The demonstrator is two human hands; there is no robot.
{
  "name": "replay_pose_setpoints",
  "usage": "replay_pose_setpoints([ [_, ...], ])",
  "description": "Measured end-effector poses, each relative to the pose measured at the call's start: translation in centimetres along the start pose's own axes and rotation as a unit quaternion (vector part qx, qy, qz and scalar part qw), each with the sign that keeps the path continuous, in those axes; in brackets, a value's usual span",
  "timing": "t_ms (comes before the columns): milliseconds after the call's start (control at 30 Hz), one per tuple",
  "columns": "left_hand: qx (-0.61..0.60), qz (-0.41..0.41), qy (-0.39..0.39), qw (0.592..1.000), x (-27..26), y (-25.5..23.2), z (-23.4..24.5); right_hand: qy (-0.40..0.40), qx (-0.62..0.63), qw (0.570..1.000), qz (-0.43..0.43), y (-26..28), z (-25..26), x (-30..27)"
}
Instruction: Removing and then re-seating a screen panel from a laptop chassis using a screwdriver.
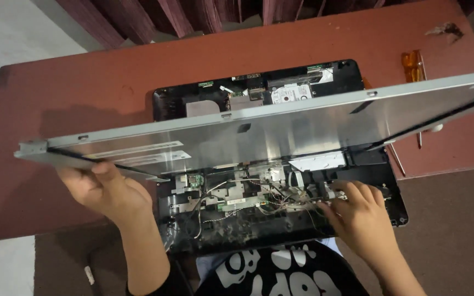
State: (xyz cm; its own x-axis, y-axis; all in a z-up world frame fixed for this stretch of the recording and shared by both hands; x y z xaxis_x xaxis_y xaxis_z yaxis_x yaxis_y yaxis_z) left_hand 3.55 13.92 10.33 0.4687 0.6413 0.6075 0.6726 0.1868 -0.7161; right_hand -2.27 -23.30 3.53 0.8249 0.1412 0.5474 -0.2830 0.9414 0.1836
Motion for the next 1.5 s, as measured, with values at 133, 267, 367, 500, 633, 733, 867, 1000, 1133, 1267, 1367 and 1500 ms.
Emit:
replay_pose_setpoints([
  [133, -0.001, 0.014, 0.004, 1.000, 0.3, 0.3, 0.0, 0.143, 0.029, 0.986, -0.076, -2.5, -1.0, -1.5],
  [267, -0.007, 0.010, 0.001, 1.000, 0.5, 1.3, 0.5, 0.199, 0.124, 0.970, -0.067, -4.6, -0.5, -2.9],
  [367, -0.013, -0.006, 0.015, 1.000, 0.6, 0.8, -0.1, 0.213, 0.193, 0.943, -0.168, -5.8, 0.7, -3.0],
  [500, 0.010, -0.013, 0.026, 1.000, 0.8, 0.2, -1.0, 0.195, 0.196, 0.925, -0.262, -7.8, 1.2, -3.6],
  [633, 0.023, -0.020, 0.022, 0.999, 0.7, 0.5, -0.8, 0.122, 0.048, 0.955, -0.265, -8.6, 2.2, -3.7],
  [733, 0.020, -0.041, -0.009, 0.999, 0.7, 1.9, 0.6, 0.126, -0.061, 0.962, -0.233, -9.7, -0.2, -6.1],
  [867, 0.063, -0.062, 0.007, 0.996, 0.5, 0.7, -0.1, 0.143, -0.120, 0.962, -0.201, -7.3, -0.1, -4.8],
  [1000, 0.048, -0.039, -0.001, 0.998, 0.6, 0.6, -0.3, 0.065, -0.086, 0.979, -0.173, -5.6, 0.5, -2.9],
  [1133, 0.049, -0.031, 0.001, 0.998, 0.4, 0.1, -0.8, 0.014, -0.053, 0.994, -0.096, -3.1, 0.6, -0.8],
  [1267, 0.051, -0.034, -0.004, 0.998, 0.6, 0.7, -0.5, 0.023, -0.076, 0.991, -0.111, -4.4, 1.0, -0.3],
  [1367, 0.074, -0.019, -0.030, 0.997, 0.5, 1.7, 0.9, 0.068, -0.111, 0.975, -0.180, -6.5, 0.7, -1.2],
  [1500, 0.130, -0.018, -0.073, 0.989, 0.3, 2.7, 2.2, 0.035, -0.039, 0.984, -0.173, -6.3, 0.0, -1.7],
])
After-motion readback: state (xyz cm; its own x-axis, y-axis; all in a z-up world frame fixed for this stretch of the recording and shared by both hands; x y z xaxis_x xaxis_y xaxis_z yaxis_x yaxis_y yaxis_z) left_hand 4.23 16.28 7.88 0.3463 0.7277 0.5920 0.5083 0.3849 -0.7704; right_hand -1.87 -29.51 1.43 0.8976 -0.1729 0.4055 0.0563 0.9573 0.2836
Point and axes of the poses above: each hand's wrist, its own x-axis towards the middle knuckle, its own z-axis out of the back of the hand, y = z × x, the point moved 6 cm from there along x, towards the middle knuckle, and after that the axes turned 13 degrees about -y, right-handed, at the moved point
